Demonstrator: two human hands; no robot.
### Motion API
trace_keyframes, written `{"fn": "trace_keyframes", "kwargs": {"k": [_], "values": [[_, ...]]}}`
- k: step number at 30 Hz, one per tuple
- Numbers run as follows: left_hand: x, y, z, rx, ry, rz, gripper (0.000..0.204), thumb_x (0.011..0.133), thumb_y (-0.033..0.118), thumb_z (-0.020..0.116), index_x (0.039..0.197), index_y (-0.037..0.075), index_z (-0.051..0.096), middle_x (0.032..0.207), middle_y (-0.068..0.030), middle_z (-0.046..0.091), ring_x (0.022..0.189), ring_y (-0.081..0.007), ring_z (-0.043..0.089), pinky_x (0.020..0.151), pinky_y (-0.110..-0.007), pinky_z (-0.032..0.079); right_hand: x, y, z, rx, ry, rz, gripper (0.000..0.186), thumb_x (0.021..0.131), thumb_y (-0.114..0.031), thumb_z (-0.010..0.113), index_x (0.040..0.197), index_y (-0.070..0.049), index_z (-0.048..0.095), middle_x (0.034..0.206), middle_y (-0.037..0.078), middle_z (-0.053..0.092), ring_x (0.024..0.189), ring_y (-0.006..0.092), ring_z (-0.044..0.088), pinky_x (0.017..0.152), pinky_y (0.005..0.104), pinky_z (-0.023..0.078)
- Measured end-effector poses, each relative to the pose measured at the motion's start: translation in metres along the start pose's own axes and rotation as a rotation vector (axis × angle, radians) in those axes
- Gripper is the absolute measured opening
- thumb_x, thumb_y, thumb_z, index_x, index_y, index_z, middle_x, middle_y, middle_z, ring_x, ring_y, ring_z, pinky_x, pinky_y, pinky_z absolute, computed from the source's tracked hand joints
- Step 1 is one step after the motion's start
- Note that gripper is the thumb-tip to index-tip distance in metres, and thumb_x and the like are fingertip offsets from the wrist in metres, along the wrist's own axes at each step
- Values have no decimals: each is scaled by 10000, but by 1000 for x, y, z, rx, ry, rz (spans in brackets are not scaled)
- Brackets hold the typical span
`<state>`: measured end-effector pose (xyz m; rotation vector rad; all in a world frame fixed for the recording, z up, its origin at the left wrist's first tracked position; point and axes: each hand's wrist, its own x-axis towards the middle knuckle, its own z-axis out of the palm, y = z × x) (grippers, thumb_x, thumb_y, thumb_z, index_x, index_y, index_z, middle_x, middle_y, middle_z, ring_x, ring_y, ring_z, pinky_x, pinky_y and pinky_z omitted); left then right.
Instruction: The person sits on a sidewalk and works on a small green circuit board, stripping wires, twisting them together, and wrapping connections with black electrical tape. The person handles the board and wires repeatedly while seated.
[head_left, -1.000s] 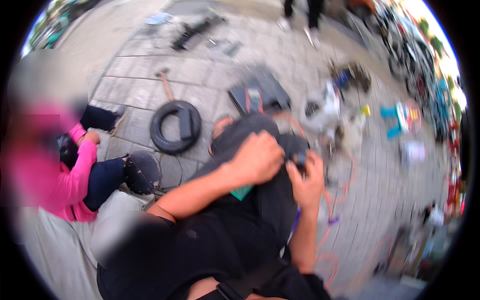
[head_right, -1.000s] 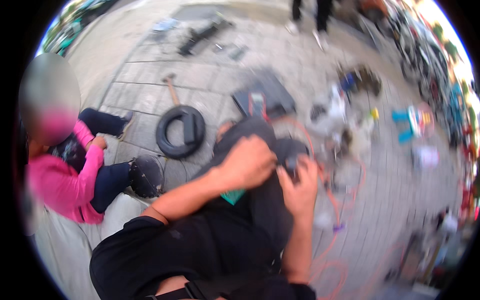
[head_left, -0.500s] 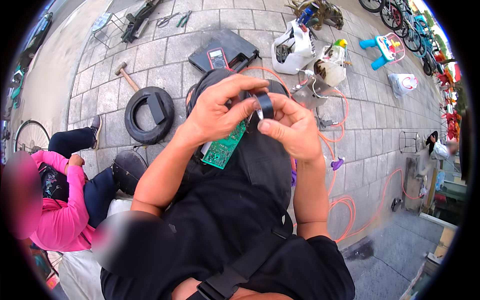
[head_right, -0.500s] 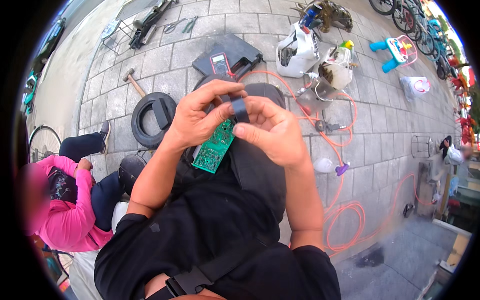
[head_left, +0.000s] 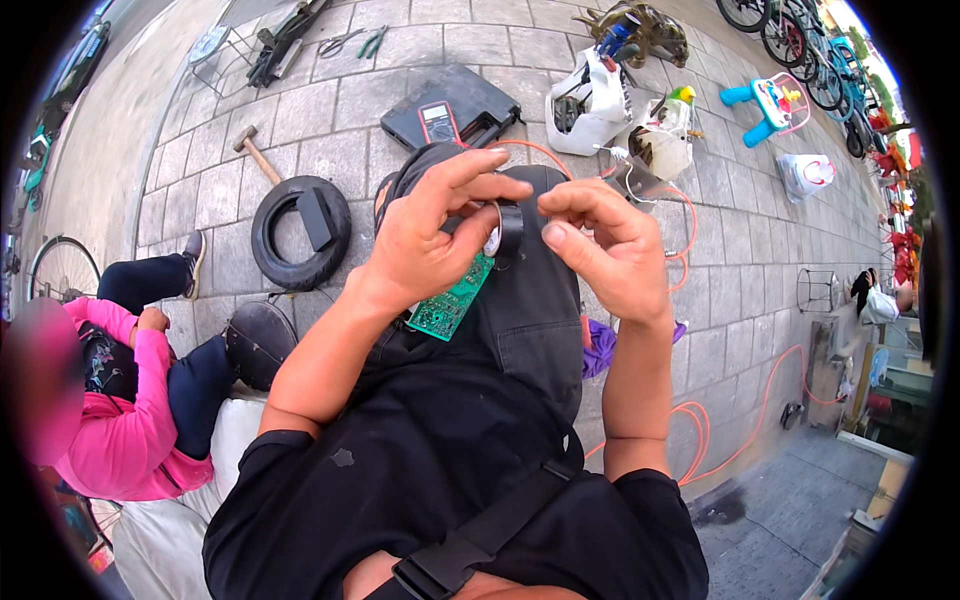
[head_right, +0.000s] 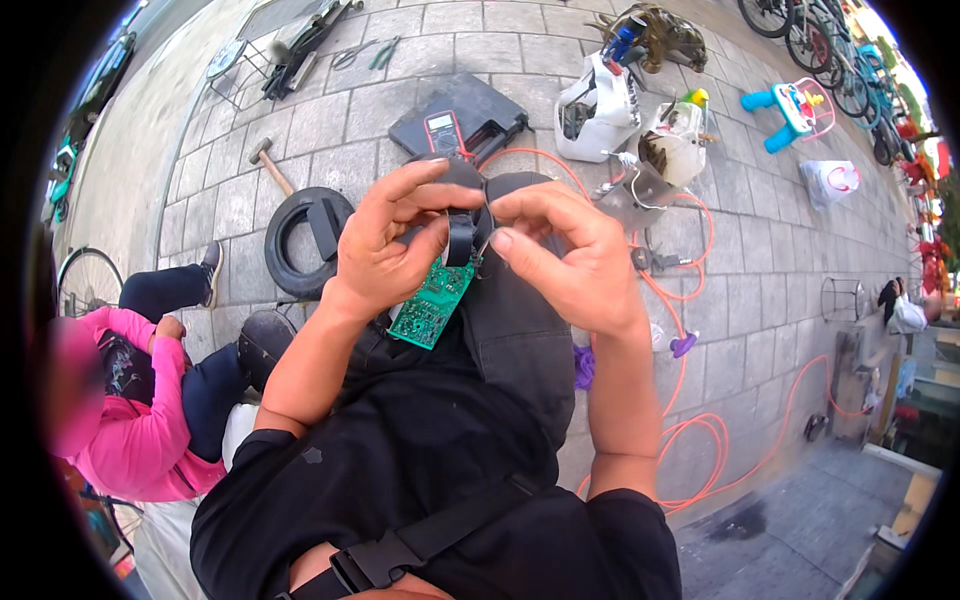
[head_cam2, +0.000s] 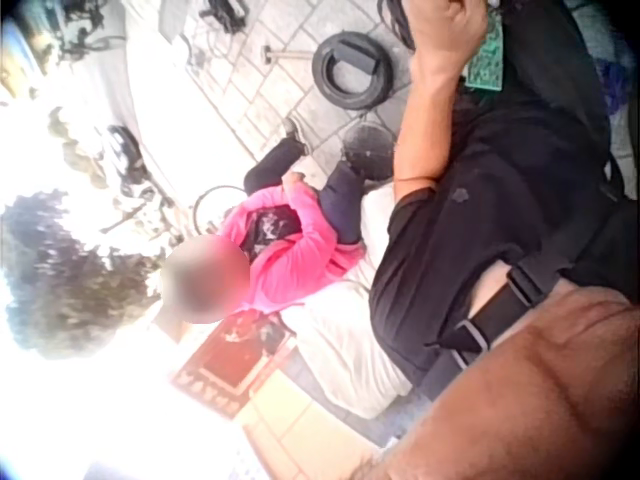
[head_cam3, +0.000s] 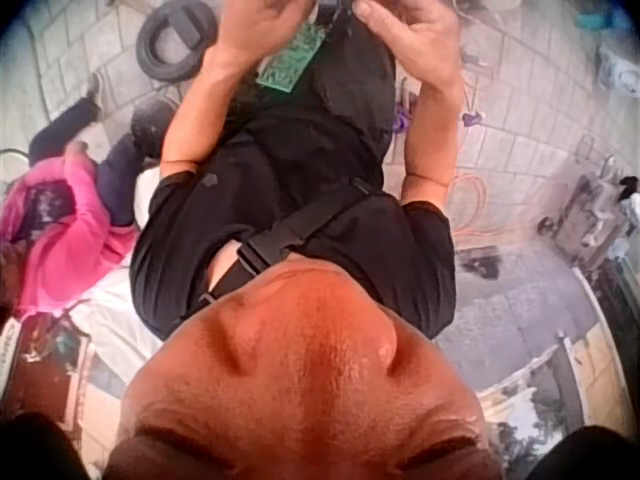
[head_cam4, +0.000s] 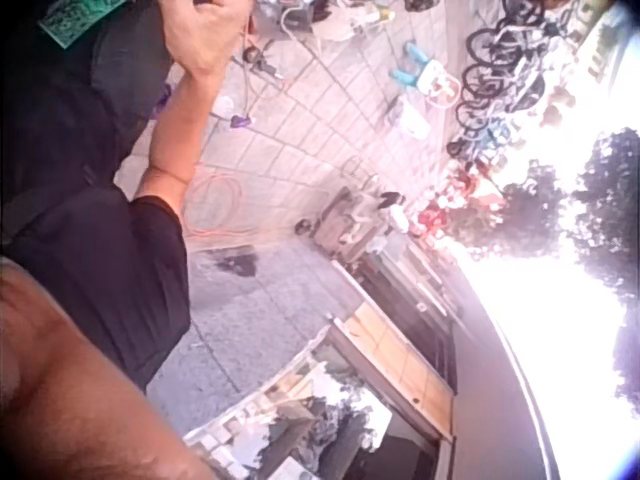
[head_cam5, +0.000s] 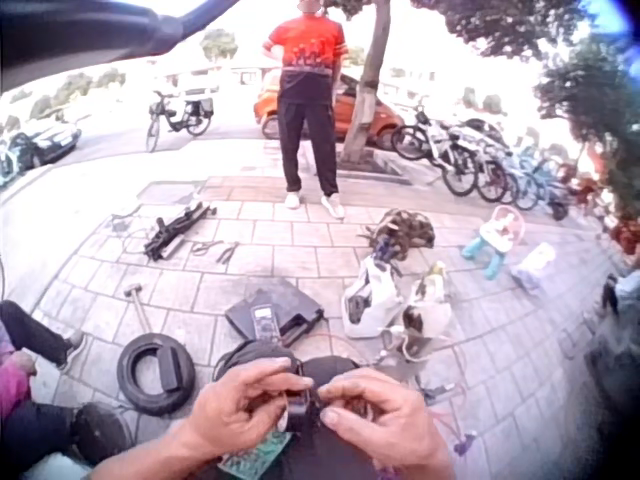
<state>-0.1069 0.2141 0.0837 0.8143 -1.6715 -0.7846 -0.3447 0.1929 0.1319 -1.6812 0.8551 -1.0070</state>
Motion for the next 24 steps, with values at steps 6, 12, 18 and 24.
{"fn": "trace_keyframes", "kwargs": {"k": [6,12,18,24], "values": [[6,-5,0,-55,24,129,799,897,-265,560,1586,97,382,1509,-232,550,1233,-340,730,882,-334,632,13,-15,2,-139,-98,-52,201,927,-27,772,1121,28,773,990,72,736,851,108,679,743,267,539],[14,-7,-9,167,-52,327,815,860,-285,581,1562,103,438,1480,-236,569,1216,-349,735,970,-406,641,21,-22,-3,-172,-186,-44,199,918,-42,774,1106,23,766,951,53,727,787,100,692,700,259,542],[17,-7,-8,315,-51,352,764,856,-257,617,1518,108,506,1368,-237,660,1142,-354,765,929,-409,654,21,-33,0,-343,-183,-67,127,865,-25,766,965,6,695,884,107,699,747,197,734,665,325,567],[22,-5,-11,313,-37,373,752,858,-235,659,1510,111,517,1232,-207,753,1117,-337,775,910,-403,650,23,-32,1,-430,-220,-81,150,833,-55,782,912,-32,657,833,91,667,703,191,708,636,349,542]]}}
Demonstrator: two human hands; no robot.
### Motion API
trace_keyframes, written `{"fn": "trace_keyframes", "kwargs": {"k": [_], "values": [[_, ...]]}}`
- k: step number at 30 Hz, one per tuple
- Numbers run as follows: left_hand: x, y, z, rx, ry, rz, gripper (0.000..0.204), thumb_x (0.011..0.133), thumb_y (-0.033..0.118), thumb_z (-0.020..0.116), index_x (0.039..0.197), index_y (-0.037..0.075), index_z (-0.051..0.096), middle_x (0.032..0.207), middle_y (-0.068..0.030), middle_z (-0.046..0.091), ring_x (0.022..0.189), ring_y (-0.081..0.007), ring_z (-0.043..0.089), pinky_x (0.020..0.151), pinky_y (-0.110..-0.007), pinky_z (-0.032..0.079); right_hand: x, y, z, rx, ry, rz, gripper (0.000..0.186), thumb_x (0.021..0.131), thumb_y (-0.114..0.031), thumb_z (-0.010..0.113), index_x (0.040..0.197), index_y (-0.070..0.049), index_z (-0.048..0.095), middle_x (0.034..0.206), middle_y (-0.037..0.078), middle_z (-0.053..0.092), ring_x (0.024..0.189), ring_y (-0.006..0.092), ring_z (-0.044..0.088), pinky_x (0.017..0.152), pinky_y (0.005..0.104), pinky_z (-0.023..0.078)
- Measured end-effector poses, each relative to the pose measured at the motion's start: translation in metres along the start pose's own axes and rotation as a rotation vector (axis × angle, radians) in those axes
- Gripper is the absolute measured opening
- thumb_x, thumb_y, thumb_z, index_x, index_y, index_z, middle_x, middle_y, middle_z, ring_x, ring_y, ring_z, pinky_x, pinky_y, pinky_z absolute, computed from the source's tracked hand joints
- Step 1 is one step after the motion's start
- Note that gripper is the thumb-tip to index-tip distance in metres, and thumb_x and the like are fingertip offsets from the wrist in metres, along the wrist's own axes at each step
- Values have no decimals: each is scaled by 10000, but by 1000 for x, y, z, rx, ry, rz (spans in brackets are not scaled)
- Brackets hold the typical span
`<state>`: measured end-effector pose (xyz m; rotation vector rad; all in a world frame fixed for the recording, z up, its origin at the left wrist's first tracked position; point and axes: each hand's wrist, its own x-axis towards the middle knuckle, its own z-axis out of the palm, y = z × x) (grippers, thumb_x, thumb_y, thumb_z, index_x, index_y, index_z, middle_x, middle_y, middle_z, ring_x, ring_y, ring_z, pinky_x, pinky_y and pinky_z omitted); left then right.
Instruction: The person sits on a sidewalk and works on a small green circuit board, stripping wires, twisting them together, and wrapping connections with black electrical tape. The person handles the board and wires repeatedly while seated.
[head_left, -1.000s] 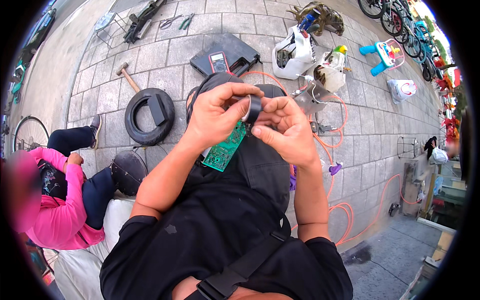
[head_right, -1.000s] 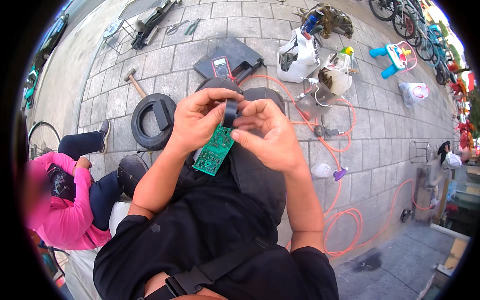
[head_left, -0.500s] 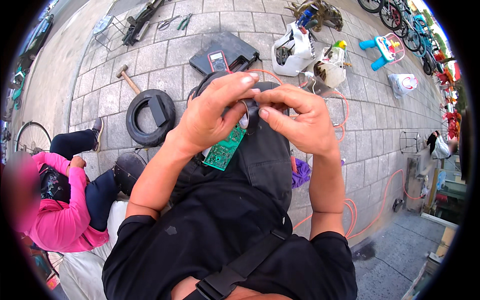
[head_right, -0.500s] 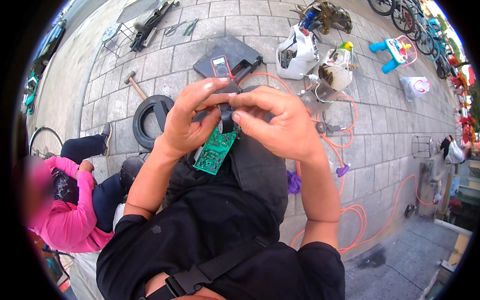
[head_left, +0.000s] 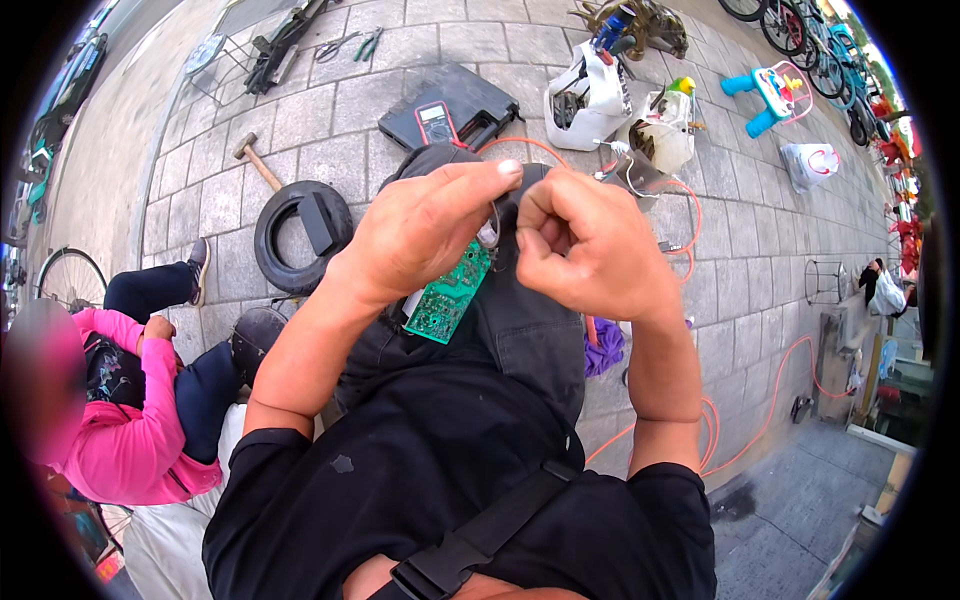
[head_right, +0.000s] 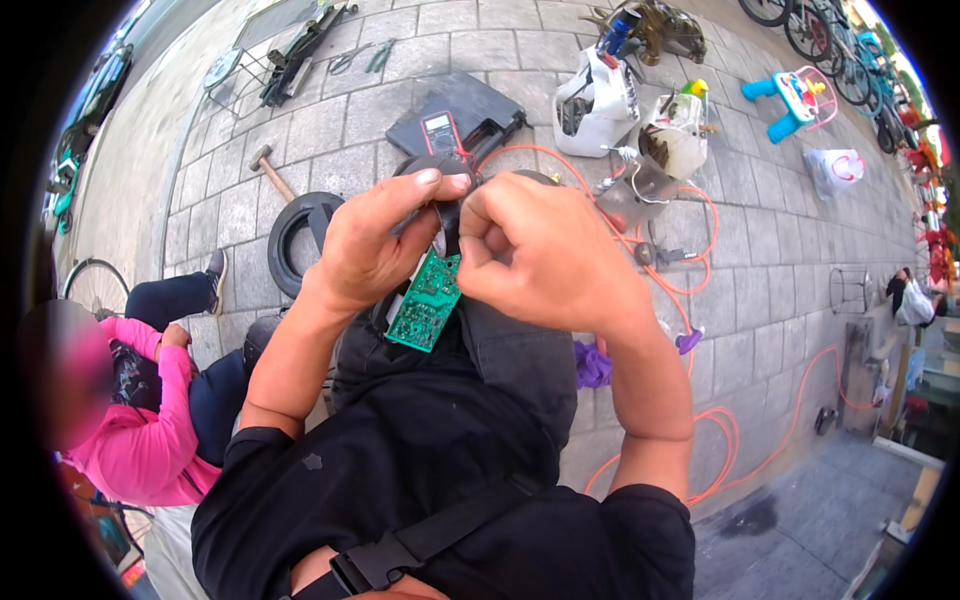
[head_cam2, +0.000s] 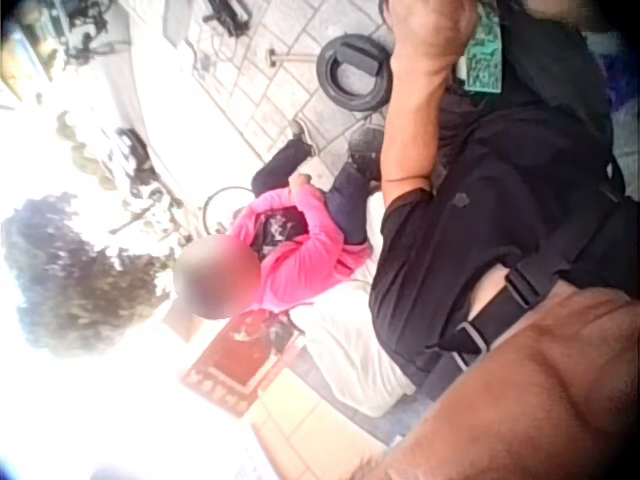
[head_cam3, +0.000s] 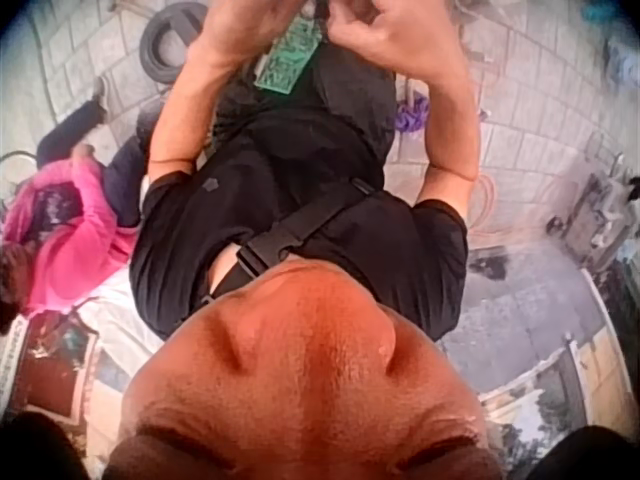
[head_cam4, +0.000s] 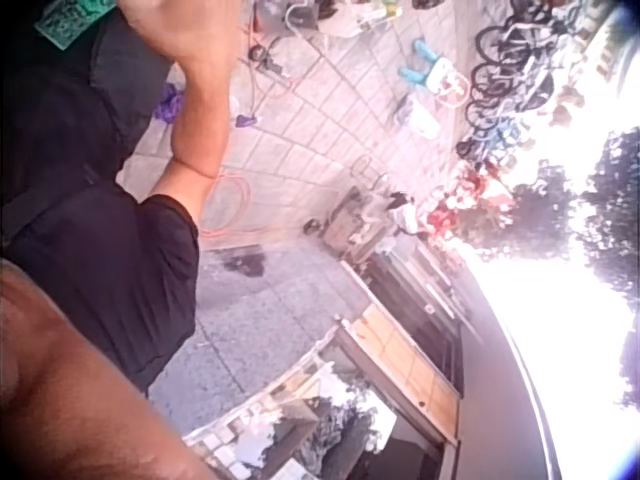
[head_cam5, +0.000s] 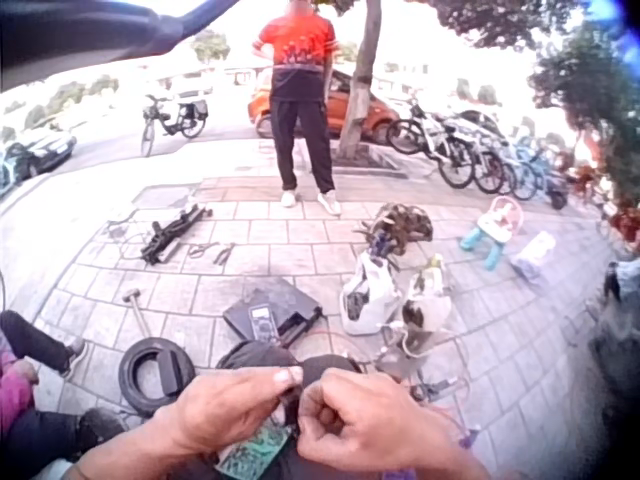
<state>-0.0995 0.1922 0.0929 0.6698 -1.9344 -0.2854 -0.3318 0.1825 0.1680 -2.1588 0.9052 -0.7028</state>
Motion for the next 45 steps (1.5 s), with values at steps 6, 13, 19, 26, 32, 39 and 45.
{"fn": "trace_keyframes", "kwargs": {"k": [6,13,19,26,32,39,45], "values": [[3,-6,-2,43,39,35,702,865,-207,680,1485,90,538,1206,-198,766,1098,-335,776,890,-404,648,-3,8,2,113,123,-5,221,849,-57,794,1056,-42,717,865,66,650,692,166,618,640,307,512],[14,1,-10,60,1,54,586,864,-173,691,1394,66,617,1206,-179,765,1078,-349,776,858,-390,650,1,5,0,89,59,-94,240,848,-18,782,1079,-36,721,926,94,684,783,228,701,694,348,555],[14,3,-11,95,-30,55,572,847,-170,700,1369,60,644,1199,-184,765,1052,-350,778,832,-387,654,0,5,3,110,111,-74,193,847,-19,777,1026,-25,706,898,101,698,801,243,720,709,352,566],[19,4,-11,118,-62,59,599,838,-174,710,1385,57,633,1184,-198,764,1020,-368,778,824,-400,649,2,0,6,-240,185,-223,147,832,-26,759,951,-29,673,830,124,647,760,321,682,678,418,548],[23,7,-8,110,-50,43,645,853,-160,720,1443,69,592,1144,-193,770,992,-346,783,829,-392,644,11,4,13,-481,252,-320,167,771,-12,735,866,-30,599,791,134,578,700,347,619,620,449,507],[26,23,-7,-196,-9,-538,580,893,-73,722,1441,43,574,1050,-86,740,856,-150,733,724,-307,593,-2,26,18,-165,383,-273,215,722,80,695,876,-32,595,790,85,605,683,231,631,612,358,511],[36,24,-15,-345,-143,-754,494,904,-48,693,1382,46,619,1043,-59,700,829,-87,650,722,-265,548,-3,35,20,-5,424,-284,249,748,72,698,977,-9,638,906,96,663,801,231,658,743,351,548]]}}
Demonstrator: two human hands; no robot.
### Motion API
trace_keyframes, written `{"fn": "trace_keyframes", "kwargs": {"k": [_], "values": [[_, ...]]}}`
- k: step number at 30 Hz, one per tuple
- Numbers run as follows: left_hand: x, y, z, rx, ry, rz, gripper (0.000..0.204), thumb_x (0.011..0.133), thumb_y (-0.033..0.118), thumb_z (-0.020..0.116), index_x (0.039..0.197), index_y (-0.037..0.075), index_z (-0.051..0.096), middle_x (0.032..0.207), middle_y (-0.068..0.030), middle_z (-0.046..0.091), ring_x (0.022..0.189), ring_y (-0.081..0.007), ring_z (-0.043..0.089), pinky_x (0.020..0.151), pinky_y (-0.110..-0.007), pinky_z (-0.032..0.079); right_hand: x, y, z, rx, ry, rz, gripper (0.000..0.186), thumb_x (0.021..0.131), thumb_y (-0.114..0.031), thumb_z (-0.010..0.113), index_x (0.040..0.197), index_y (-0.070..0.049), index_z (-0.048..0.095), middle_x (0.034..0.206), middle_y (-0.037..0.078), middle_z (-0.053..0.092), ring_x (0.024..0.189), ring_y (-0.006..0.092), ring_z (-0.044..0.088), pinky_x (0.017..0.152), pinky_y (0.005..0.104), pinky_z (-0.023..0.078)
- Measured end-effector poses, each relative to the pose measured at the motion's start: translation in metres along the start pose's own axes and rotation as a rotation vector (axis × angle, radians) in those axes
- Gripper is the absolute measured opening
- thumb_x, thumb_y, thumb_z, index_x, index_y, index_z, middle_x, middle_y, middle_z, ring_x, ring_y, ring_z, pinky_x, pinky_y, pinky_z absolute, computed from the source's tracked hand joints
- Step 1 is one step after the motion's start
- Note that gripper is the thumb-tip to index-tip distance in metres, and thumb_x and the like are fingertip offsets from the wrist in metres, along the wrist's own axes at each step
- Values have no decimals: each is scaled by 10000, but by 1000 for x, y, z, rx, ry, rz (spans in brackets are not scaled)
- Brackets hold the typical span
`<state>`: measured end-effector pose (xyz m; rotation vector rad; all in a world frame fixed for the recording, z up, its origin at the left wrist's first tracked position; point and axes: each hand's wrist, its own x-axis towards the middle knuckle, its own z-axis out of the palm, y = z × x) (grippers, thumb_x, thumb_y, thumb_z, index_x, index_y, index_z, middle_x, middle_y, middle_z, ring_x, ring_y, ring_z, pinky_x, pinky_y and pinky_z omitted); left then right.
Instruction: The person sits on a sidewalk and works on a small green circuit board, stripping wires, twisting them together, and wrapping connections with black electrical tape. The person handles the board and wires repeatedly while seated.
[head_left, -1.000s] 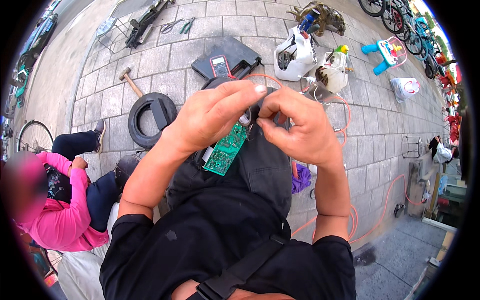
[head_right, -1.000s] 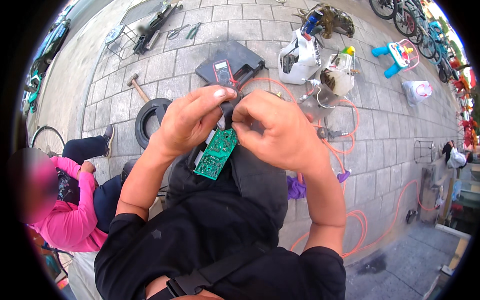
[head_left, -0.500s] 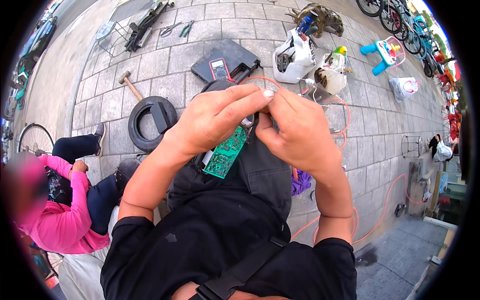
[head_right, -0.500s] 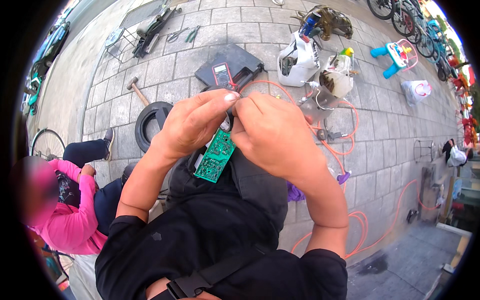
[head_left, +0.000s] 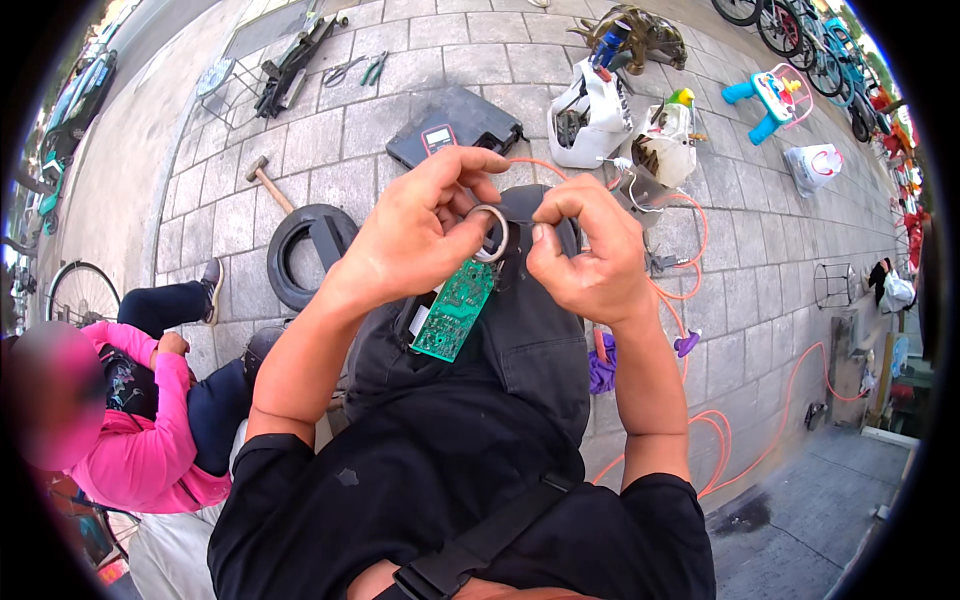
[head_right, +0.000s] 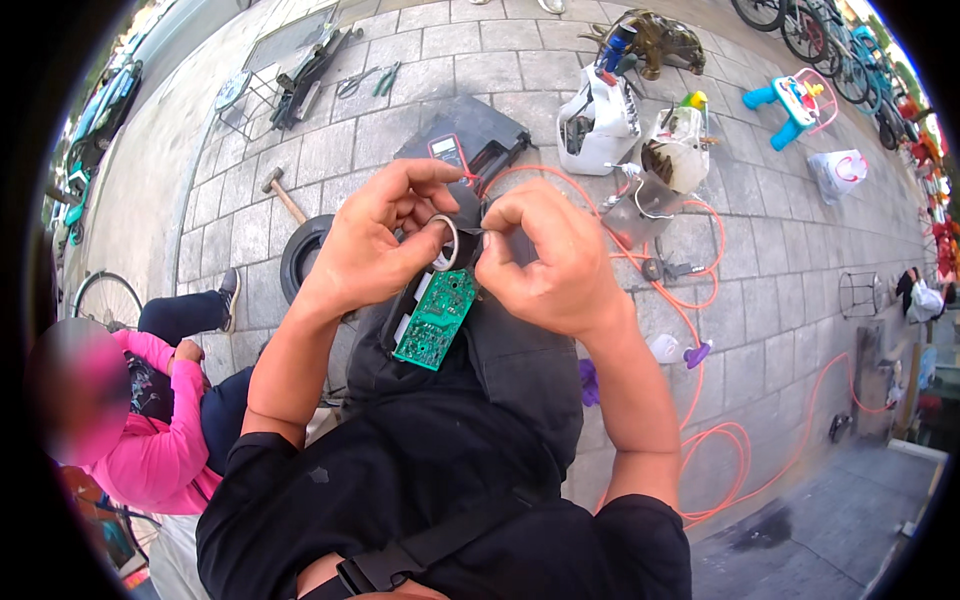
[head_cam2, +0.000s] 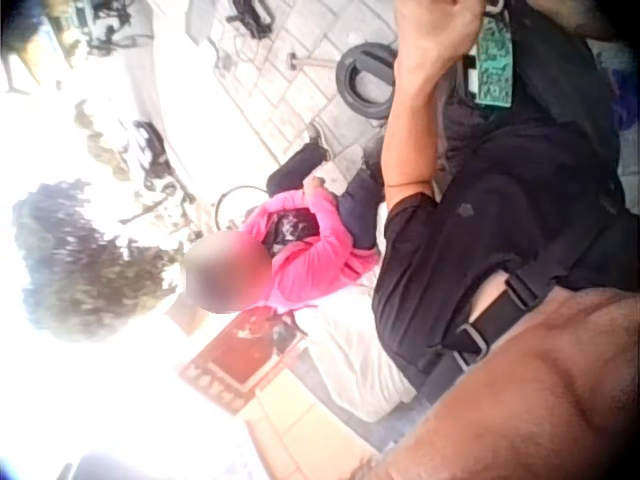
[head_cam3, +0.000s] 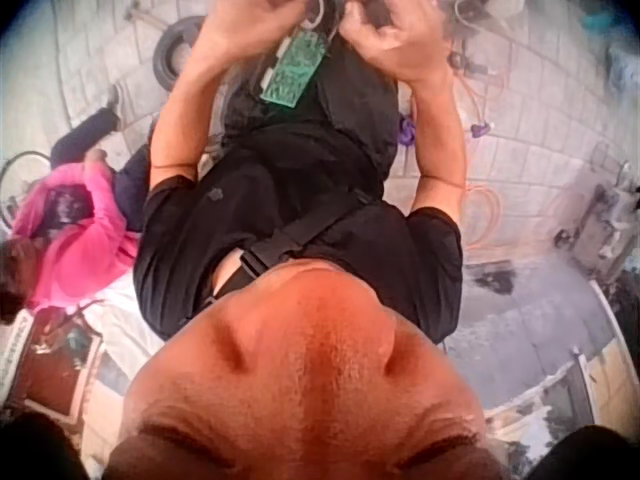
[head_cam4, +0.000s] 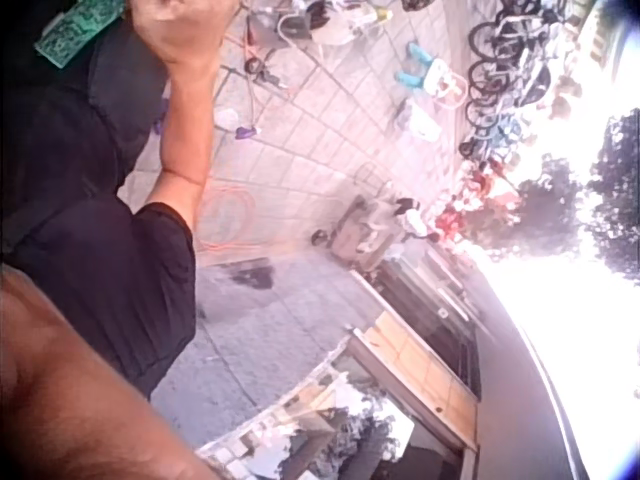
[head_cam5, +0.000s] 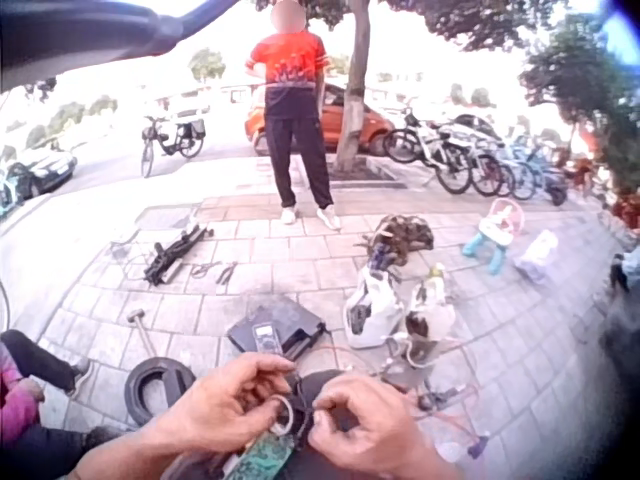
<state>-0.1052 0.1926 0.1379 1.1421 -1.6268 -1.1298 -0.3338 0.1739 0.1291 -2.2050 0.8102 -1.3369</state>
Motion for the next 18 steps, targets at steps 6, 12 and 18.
{"fn": "trace_keyframes", "kwargs": {"k": [6,12,18], "values": [[3,6,1,182,33,144,501,891,-56,686,1377,56,636,1055,-8,700,839,-43,592,717,-207,493,7,0,-15,90,-170,30,456,801,19,743,1251,-21,681,1167,143,669,1058,299,687,942,409,555],[5,7,-3,326,-25,152,548,896,-20,713,1422,65,585,1063,-100,718,901,-209,708,794,-359,587,18,15,-22,123,-383,20,215,877,-91,782,1077,-24,739,1070,141,724,1000,324,713,890,397,565],[16,8,-12,249,-69,284,248,946,159,781,1152,56,687,1282,-138,660,980,-224,694,780,-379,577,23,8,-27,145,-231,159,84,928,-84,766,986,-30,738,965,120,741,865,276,707,784,372,562]]}}
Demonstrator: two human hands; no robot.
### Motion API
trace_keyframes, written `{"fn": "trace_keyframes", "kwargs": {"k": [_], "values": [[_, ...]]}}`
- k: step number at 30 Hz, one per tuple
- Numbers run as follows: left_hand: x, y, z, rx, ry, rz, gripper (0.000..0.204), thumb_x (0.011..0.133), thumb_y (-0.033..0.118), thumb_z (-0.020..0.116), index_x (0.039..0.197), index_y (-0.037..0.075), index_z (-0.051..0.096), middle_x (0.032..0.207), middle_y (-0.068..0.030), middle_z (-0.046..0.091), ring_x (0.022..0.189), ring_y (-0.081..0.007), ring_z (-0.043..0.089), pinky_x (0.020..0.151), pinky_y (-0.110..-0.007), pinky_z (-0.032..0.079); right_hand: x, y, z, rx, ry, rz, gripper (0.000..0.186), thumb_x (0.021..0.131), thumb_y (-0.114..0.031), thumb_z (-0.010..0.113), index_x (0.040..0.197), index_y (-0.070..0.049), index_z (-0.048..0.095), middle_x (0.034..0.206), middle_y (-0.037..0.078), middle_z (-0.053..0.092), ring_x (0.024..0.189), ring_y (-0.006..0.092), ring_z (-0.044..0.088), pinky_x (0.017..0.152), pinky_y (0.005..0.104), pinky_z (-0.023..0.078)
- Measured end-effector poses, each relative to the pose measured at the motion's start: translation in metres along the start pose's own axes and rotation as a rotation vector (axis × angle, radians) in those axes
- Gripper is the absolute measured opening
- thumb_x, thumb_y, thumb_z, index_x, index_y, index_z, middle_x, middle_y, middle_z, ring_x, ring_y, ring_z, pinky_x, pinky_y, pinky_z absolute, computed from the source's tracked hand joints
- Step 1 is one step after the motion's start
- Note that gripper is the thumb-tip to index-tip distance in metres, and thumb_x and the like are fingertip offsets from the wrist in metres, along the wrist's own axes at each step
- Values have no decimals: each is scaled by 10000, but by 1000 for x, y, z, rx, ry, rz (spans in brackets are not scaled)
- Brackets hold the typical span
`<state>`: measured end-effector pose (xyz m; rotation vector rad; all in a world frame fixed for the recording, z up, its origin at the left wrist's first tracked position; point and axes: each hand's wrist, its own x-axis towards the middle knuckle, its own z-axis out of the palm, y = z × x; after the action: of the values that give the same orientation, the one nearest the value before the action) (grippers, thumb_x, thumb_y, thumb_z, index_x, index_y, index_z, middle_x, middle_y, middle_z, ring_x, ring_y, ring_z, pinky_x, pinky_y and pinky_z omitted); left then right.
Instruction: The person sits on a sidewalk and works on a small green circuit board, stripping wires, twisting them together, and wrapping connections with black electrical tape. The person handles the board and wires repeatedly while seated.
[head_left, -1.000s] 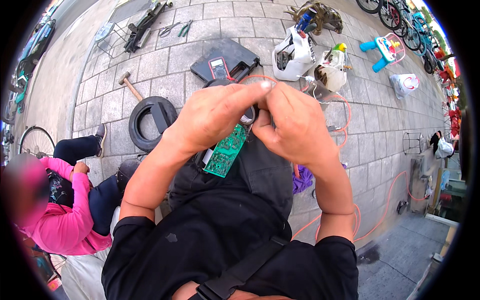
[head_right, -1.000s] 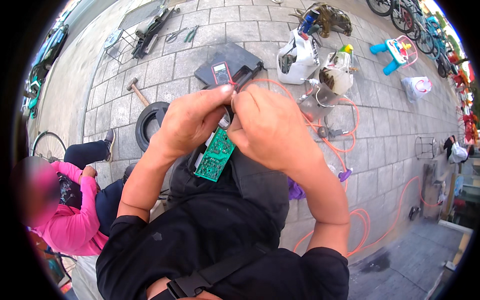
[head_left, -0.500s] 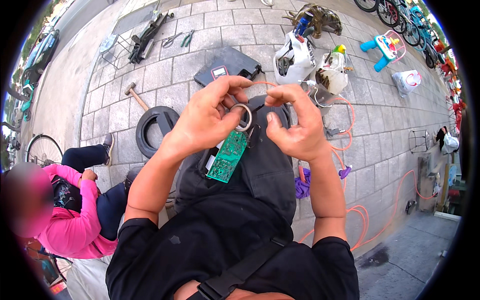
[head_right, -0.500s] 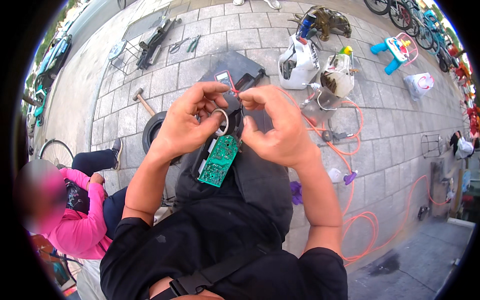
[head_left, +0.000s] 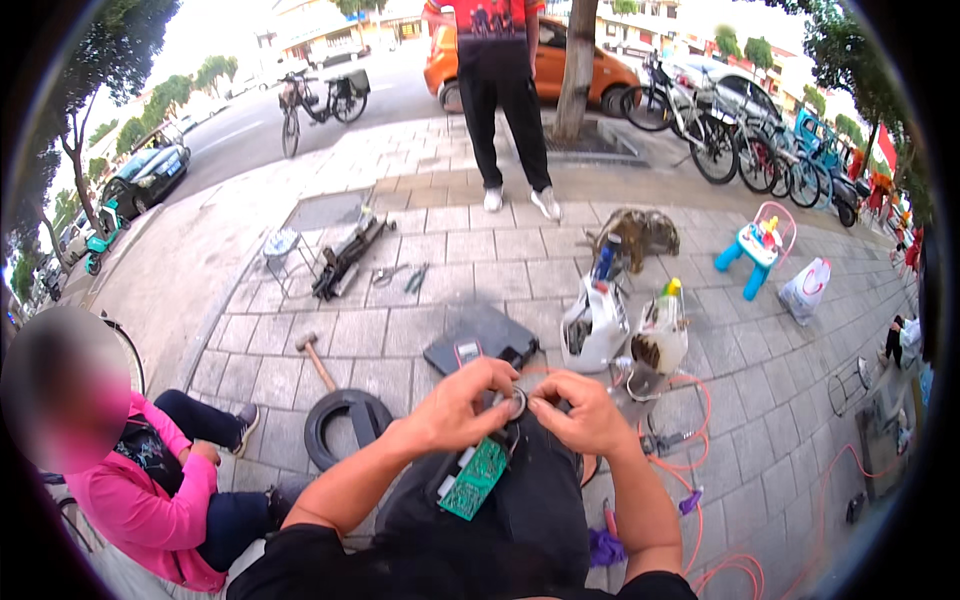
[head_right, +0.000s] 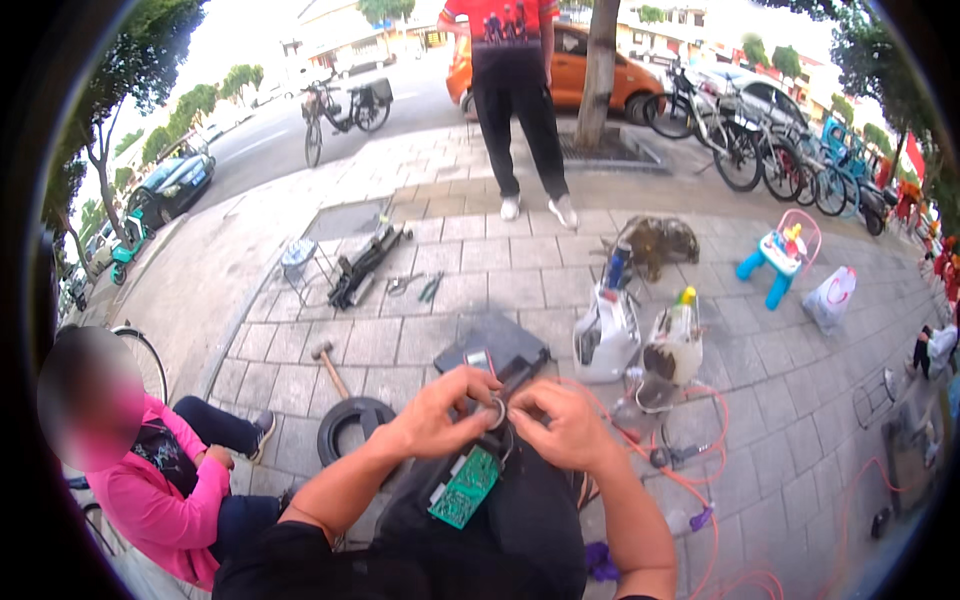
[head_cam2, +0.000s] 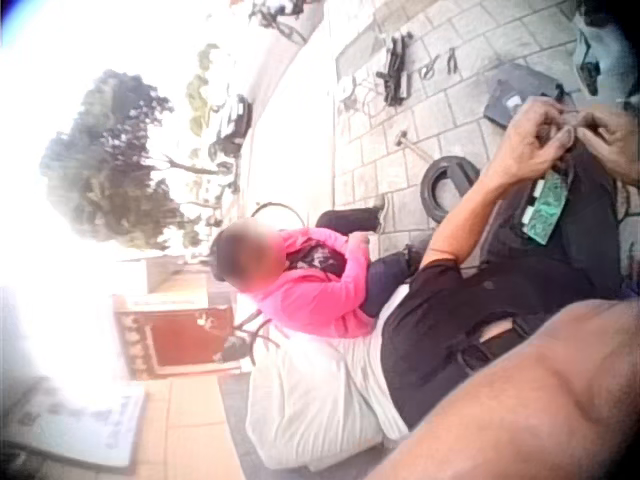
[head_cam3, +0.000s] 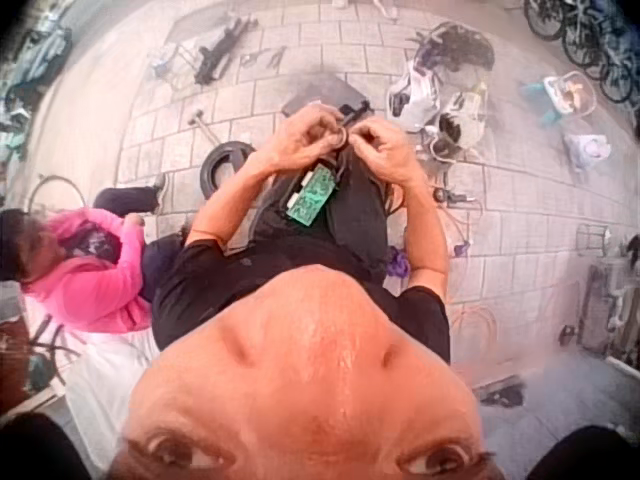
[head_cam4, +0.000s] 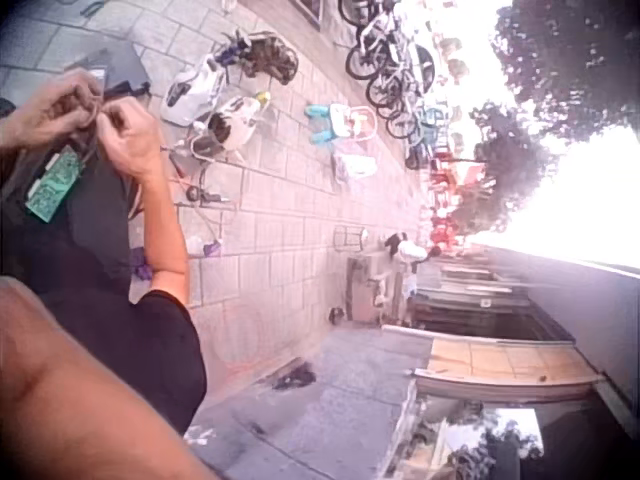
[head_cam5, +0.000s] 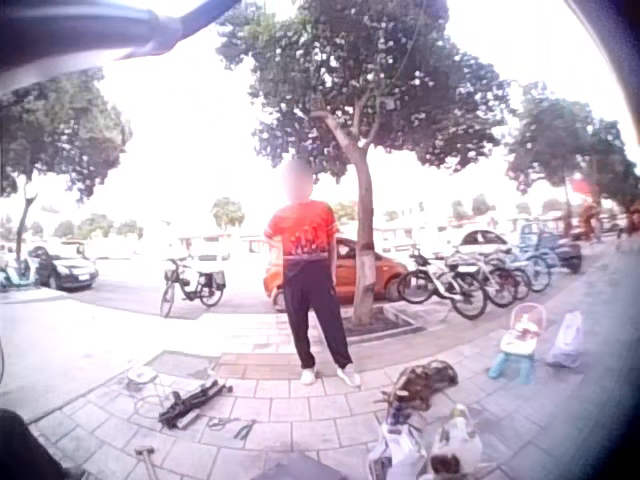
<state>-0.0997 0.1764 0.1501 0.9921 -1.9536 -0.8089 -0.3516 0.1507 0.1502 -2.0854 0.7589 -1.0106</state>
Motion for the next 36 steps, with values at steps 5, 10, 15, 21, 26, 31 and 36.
{"fn": "trace_keyframes", "kwargs": {"k": [5,10,15,21,26,31,36], "values": [[0,6,-7,124,-114,400,250,991,212,780,1146,34,701,1540,-182,518,1333,-335,578,1029,-427,530,-13,6,0,276,53,209,70,966,-72,757,984,-9,734,914,35,727,819,117,652,736,297,532],[-3,11,-10,32,-235,442,212,1038,201,714,1019,-9,700,1549,-206,526,1432,-376,507,1143,-488,463,-27,-4,8,452,79,249,89,994,-82,746,982,5,732,900,-12,698,819,48,609,703,250,507],[-2,25,-24,178,-258,321,249,1016,217,725,886,6,697,1416,-198,647,1269,-374,634,1032,-470,531,-36,-10,14,381,196,226,52,997,-49,719,995,1,701,899,4,702,824,55,622,731,231,503],[10,45,-20,668,29,232,380,899,439,801,726,102,771,859,-124,694,732,-356,694,656,-455,550,-44,19,30,490,490,102,50,984,-33,710,961,11,706,922,28,704,822,74,632,726,244,514],[28,79,-39,699,24,290,371,836,261,886,688,24,642,1090,-148,739,764,-323,716,678,-394,573,-34,1,38,629,580,112,56,1014,-26,683,1006,25,704,931,27,705,840,89,648,786,242,526],[36,97,-56,571,-145,297,280,833,89,826,707,3,591,1185,-152,745,707,-213,668,641,-333,518,-27,17,50,820,539,-6,198,1034,-67,705,1210,18,734,974,37,730,880,94,682,798,228,539],[52,116,-60,689,-296,318,292,814,76,817,680,14,565,1170,-137,744,692,-233,671,613,-338,515,-23,21,54,1007,462,116,292,1020,-55,716,1293,46,698,1036,81,737,872,142,704,795,282,587]]}}
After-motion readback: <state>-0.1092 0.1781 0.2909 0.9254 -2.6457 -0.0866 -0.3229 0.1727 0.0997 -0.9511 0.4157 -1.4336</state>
